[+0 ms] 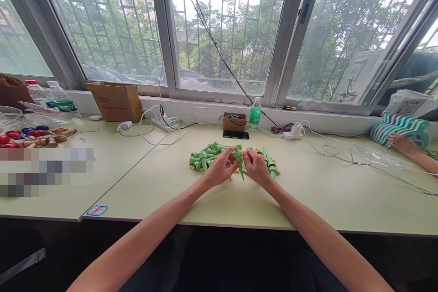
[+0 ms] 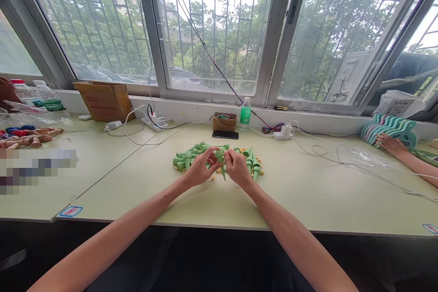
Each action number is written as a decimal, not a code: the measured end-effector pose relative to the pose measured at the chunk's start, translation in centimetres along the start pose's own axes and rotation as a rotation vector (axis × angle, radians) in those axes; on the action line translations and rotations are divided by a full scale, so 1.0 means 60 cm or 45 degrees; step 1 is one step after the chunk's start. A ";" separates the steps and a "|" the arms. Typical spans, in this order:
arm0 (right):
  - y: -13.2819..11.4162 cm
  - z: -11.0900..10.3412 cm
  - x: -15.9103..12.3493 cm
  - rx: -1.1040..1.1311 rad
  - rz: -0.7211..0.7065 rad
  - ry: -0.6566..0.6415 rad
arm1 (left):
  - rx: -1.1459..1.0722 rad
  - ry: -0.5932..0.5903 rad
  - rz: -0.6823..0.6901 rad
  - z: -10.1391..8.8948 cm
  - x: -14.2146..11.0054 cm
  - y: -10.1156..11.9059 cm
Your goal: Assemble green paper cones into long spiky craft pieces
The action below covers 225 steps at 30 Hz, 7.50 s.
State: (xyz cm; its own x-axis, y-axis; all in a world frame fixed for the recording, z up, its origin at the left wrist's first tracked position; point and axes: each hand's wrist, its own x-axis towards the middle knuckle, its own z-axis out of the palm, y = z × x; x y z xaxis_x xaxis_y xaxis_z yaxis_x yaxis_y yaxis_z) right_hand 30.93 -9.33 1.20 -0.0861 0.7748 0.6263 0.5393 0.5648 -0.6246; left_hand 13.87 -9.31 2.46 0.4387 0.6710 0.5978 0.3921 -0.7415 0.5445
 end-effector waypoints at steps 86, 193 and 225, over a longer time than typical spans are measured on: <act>-0.002 -0.002 -0.002 0.169 0.095 -0.142 | -0.001 -0.095 0.019 -0.006 0.002 0.011; -0.013 -0.007 -0.003 0.183 0.047 -0.125 | -0.363 -0.092 -0.250 -0.002 0.002 0.013; -0.013 -0.004 -0.001 0.191 0.121 -0.088 | -0.048 0.183 -0.065 0.003 0.005 0.009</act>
State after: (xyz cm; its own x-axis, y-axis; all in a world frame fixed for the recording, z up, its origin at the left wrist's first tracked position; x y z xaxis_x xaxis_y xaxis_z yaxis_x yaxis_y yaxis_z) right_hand 30.69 -9.89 1.78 -0.1006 0.8415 0.5308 0.4172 0.5201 -0.7453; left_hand 14.34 -9.49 2.82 0.2980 0.7036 0.6451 0.3792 -0.7075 0.5964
